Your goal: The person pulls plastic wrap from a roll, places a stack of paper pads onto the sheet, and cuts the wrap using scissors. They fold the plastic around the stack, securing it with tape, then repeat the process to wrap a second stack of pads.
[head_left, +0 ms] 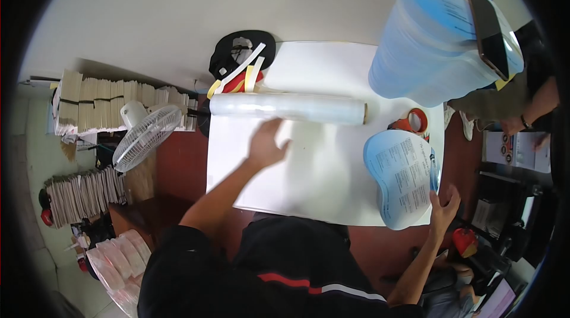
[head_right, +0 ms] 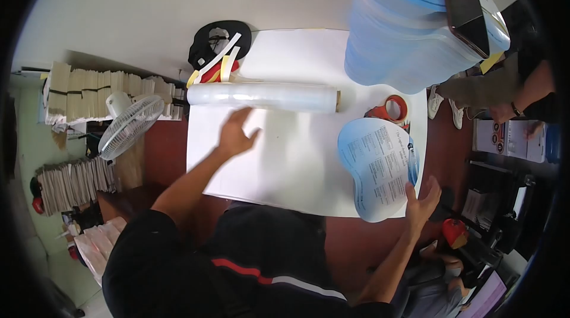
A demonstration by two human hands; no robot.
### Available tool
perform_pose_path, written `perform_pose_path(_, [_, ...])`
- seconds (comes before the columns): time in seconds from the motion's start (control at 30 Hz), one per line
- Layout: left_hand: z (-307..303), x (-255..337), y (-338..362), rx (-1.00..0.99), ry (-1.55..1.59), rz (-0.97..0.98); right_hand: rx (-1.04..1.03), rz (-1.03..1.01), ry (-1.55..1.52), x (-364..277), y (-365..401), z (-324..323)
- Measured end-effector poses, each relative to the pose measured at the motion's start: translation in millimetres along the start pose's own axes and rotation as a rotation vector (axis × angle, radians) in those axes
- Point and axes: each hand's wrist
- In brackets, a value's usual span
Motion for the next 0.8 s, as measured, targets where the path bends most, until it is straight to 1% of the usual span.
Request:
perform_pose_path(0.03, [-18.3,-26.3,-8.4,-0.052,-0.107,-0.012,-0.016,-0.128,-0.072,-39.0,-1.2,10.9])
perform_pose_path(0.07, [-31.9,-45.8,-17.2,-0.058,-0.168,0.005,-0.027,-0.260,-0.142,-84.3,-2.2,25.3])
perform_pose_path(0.1, [-38.5,-65.7,-25.4,-0.048,-0.251,0.033,-0.133,-0.272,-0.157,-140.0,3.2,47.4])
perform_pose_path(0.13, [-44.3,-81.6,-33.1,-0.071,-0.302,0.059,-0.231,-0.469,-0.145,-163.0,3.7,79.7])
perform_pose_path(0.2, [-49.8,-98.9,-36.0,-0.116,-0.378,0.092,-0.340,-0.679,-0.045,-212.5,8.6,155.8])
perform_pose_path(0.23, [-49.9,-103.2,-30.2,-0.145,-0.397,0.092,-0.362,-0.759,0.118,-228.5,11.2,189.4])
perform_pose_path(0.27, [-49.9,-107.1,-21.8,-0.177,-0.416,0.092,-0.362,-0.797,0.319,-241.0,16.7,215.9])
perform_pose_path(0.37, [-46.5,-105.9,24.1,-0.086,-0.330,0.135,-0.503,-0.690,0.495,-228.2,35.5,261.4])
perform_pose_path(0.4, [-43.5,-106.7,42.5,-0.111,-0.265,0.106,-0.616,-0.584,0.471,-226.7,40.0,260.7])
perform_pose_path(0.43, [-40.5,-108.6,61.7,-0.137,-0.199,0.075,-0.569,-0.583,0.484,-228.4,45.8,255.6])
perform_pose_path(0.47, [-38.7,-112.3,80.0,-0.107,-0.077,0.056,-0.525,-0.575,0.497,-227.7,54.6,248.6])
perform_pose_path(0.5, [-38.7,-117.8,88.5,-0.061,-0.066,0.050,-0.482,-0.561,0.512,-226.5,65.2,242.2])
perform_pose_path(0.53, [-38.3,-122.9,96.8,-0.017,-0.053,0.046,-0.456,-0.597,0.537,-224.6,71.8,242.2])
perform_pose_path(0.6, [-39.3,-131.1,104.7,0.076,-0.048,0.025,-0.568,-0.608,0.620,-216.6,79.9,249.7])
perform_pose_path(0.63, [-41.2,-137.3,102.8,0.091,-0.047,-0.052,-0.627,-0.604,0.666,-211.7,83.3,250.3])
perform_pose_path(0.7, [-64.3,-144.7,98.2,0.101,-0.038,-0.033,-0.681,-0.558,0.740,-207.1,99.9,244.7])
perform_pose_path(0.77, [-67.5,-167.9,98.4,-0.120,-0.075,-0.014,-0.707,-0.516,0.833,-205.9,108.6,245.5])
perform_pose_path(0.8, [-69.8,-173.3,103.3,-0.082,-0.081,0.031,-0.763,-0.440,0.830,-206.6,110.4,242.1])
Point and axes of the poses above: each hand's wrist, its own y-axis away from the middle knuckle, its own z-axis out of the palm, x = y × z, and after that the axes turned 1 degree about y, right-handed
